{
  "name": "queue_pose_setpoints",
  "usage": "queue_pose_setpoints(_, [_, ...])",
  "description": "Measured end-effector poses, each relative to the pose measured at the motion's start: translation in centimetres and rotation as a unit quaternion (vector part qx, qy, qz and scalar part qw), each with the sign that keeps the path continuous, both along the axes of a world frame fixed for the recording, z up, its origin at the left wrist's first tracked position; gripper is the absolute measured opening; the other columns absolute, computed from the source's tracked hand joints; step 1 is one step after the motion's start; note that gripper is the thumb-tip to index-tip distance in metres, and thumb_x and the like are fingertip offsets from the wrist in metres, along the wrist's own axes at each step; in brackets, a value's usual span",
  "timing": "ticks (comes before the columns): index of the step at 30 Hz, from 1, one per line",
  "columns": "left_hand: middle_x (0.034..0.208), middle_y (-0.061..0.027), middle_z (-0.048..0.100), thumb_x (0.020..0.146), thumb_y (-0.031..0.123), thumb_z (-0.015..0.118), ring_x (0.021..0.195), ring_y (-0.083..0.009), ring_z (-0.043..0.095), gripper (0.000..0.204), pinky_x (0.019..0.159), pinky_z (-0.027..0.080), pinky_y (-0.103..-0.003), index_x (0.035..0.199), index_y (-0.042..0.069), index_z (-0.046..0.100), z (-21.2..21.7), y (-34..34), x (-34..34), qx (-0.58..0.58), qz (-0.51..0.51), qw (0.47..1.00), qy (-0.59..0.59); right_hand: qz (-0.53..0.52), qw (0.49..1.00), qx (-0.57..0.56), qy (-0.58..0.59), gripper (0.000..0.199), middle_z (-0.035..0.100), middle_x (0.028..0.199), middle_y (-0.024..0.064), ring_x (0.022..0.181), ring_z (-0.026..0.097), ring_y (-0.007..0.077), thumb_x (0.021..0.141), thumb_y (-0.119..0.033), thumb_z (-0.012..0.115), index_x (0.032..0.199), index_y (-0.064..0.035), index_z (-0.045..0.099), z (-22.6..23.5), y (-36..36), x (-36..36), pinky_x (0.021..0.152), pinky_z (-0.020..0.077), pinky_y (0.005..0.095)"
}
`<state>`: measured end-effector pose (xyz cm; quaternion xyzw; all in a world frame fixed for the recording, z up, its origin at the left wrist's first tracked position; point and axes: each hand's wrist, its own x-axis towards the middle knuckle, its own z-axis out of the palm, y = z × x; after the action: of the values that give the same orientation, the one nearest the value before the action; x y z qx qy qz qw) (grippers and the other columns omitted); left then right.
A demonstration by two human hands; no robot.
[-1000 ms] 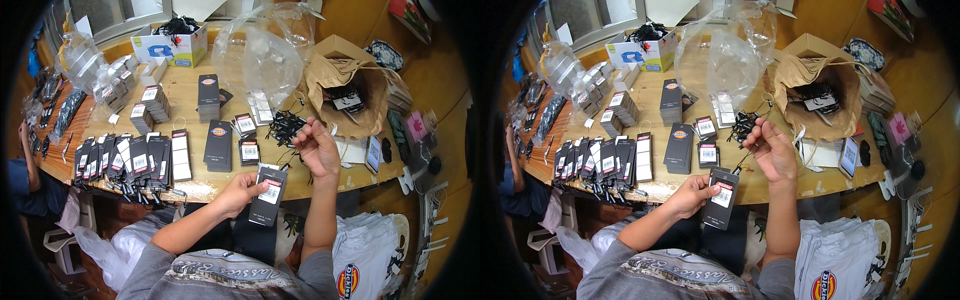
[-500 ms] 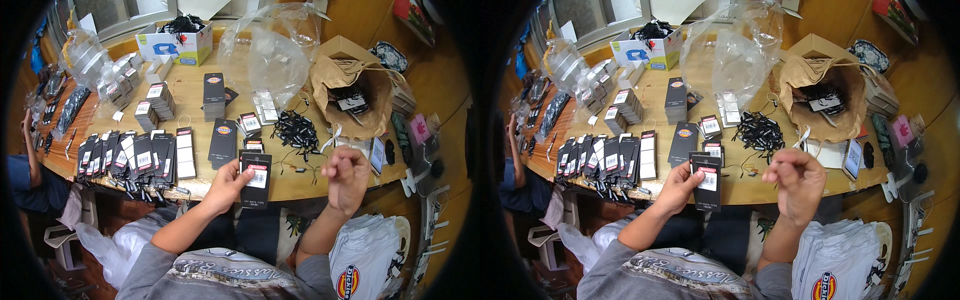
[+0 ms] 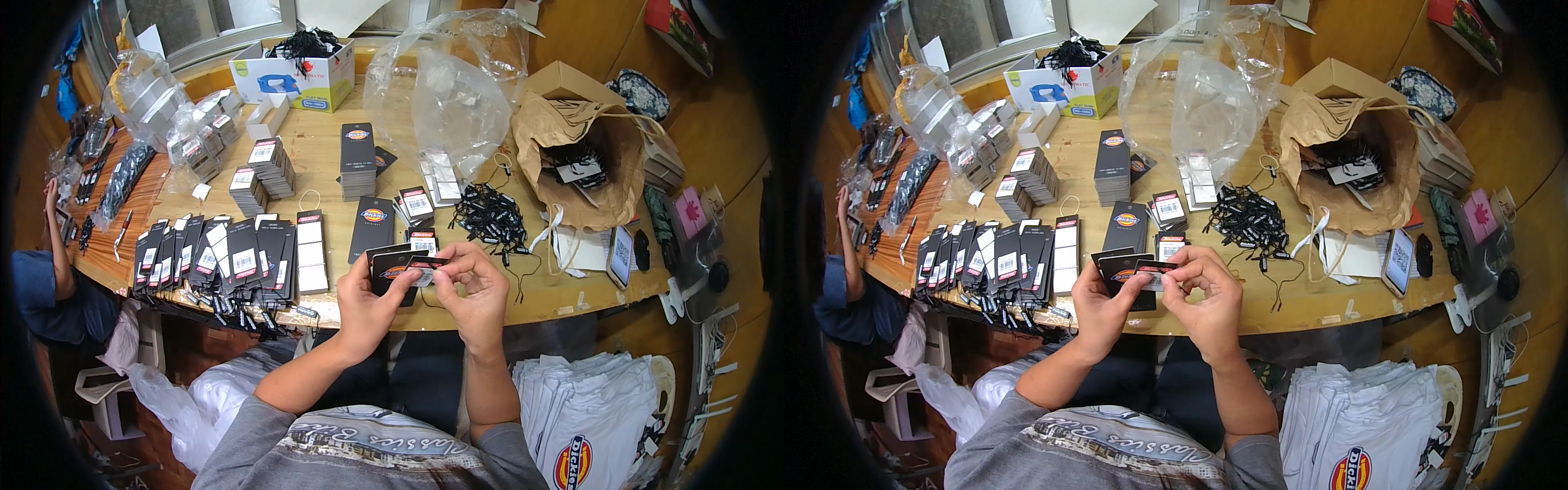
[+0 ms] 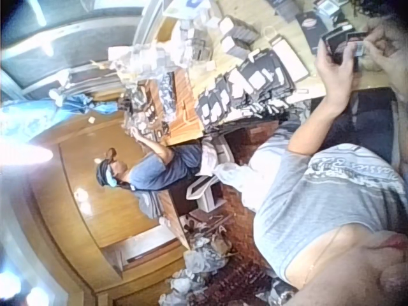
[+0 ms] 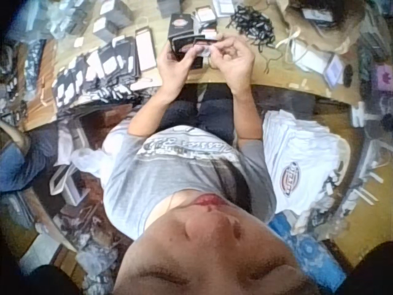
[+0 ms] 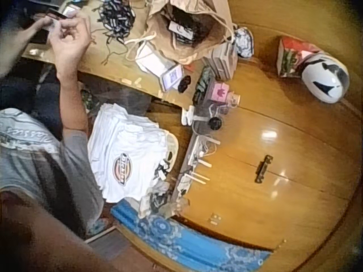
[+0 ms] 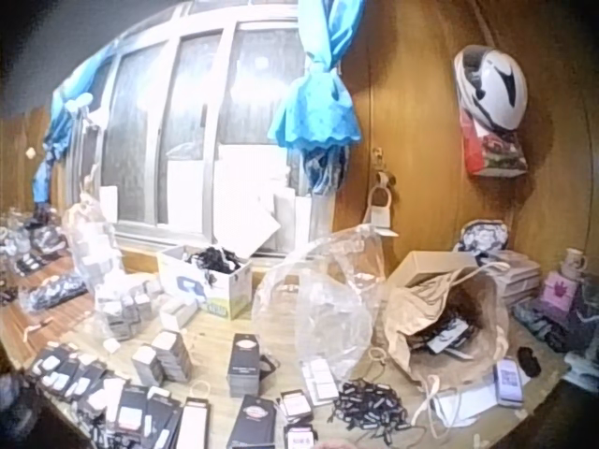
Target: The person sits at a table and repeatedly picks up black rectangular tags and small black cords. They thread the cords through the tags and place the assembled items into a pile on the table.
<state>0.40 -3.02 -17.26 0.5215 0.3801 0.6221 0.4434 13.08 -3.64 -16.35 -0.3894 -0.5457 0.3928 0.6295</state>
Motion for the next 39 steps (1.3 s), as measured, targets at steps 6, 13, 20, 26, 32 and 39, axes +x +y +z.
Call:
queue_pose_setpoints(6, [0.071,-0.0092,0.061,0.068,-0.001,0.064,0.063,-0.0105,0.059,0.017,0.056,0.045,-0.021,0.081,-0.002,0.054,-0.6,0.1,0.2,0.099,0.055,0.988,0.107,-0.030,0.999,0.007,0.026,0.011,0.051,0.088,0.0100,0.080,0.050,0.0114,0.068,0.010,0.054,0.071,0.0008,0.048,0.1,-0.2,-0.5,0.071,0.0396,0.0221])
queue_pose_setpoints(13, [0.068,-0.0104,0.061,0.067,-0.001,0.065,0.059,-0.0166,0.060,0.018,0.051,0.045,-0.023,0.081,0.000,0.054,-0.9,-0.1,0.3,0.210,0.083,0.960,0.163,-0.054,0.997,0.040,0.041,0.014,0.052,0.087,0.0086,0.081,0.051,0.0127,0.067,0.012,0.054,0.072,0.0007,0.047,-0.6,-0.2,-0.9,0.075,0.0387,0.0233])
queue_pose_setpoints(20, [0.070,-0.0126,0.058,0.076,-0.001,0.054,0.056,-0.0160,0.056,0.018,0.051,0.042,-0.024,0.093,-0.002,0.052,-0.4,-0.6,-0.3,0.096,-0.063,0.978,0.172,-0.044,0.997,0.021,0.062,0.014,0.052,0.087,0.0087,0.082,0.050,0.0140,0.067,0.011,0.055,0.073,0.0006,0.049,-1.3,0.3,0.1,0.076,0.0385,0.0246])
queue_pose_setpoints(26, [0.072,-0.0106,0.061,0.078,-0.002,0.050,0.059,-0.0083,0.055,0.018,0.052,0.042,-0.020,0.095,-0.003,0.053,0.9,-0.9,-1.0,0.007,-0.083,0.989,0.124,-0.120,0.974,0.143,-0.129,0.014,0.053,0.091,0.0121,0.083,0.052,0.0200,0.061,0.007,0.061,0.069,0.0002,0.052,0.5,-0.5,1.0,0.075,0.0394,0.0268])
queue_pose_setpoints(32, [0.074,-0.0115,0.062,0.073,-0.005,0.055,0.061,-0.0124,0.060,0.019,0.053,0.045,-0.022,0.091,-0.002,0.056,0.2,-1.1,-0.7,0.092,-0.043,0.982,0.162,-0.128,0.965,0.149,-0.172,0.014,0.052,0.095,0.0153,0.090,0.050,0.0227,0.058,0.007,0.060,0.066,-0.0005,0.052,1.1,-1.0,0.6,0.081,0.0383,0.0331])
queue_pose_setpoints(39, [0.075,-0.0149,0.060,0.070,-0.007,0.055,0.061,-0.0234,0.060,0.027,0.053,0.046,-0.026,0.096,0.001,0.055,1.4,-1.1,-0.8,0.190,-0.027,0.947,0.256,-0.106,0.980,0.126,-0.108,0.015,0.053,0.092,0.0156,0.089,0.051,0.0209,0.061,0.010,0.057,0.070,-0.0001,0.049,0.8,-1.2,0.2,0.080,0.0381,0.0313])
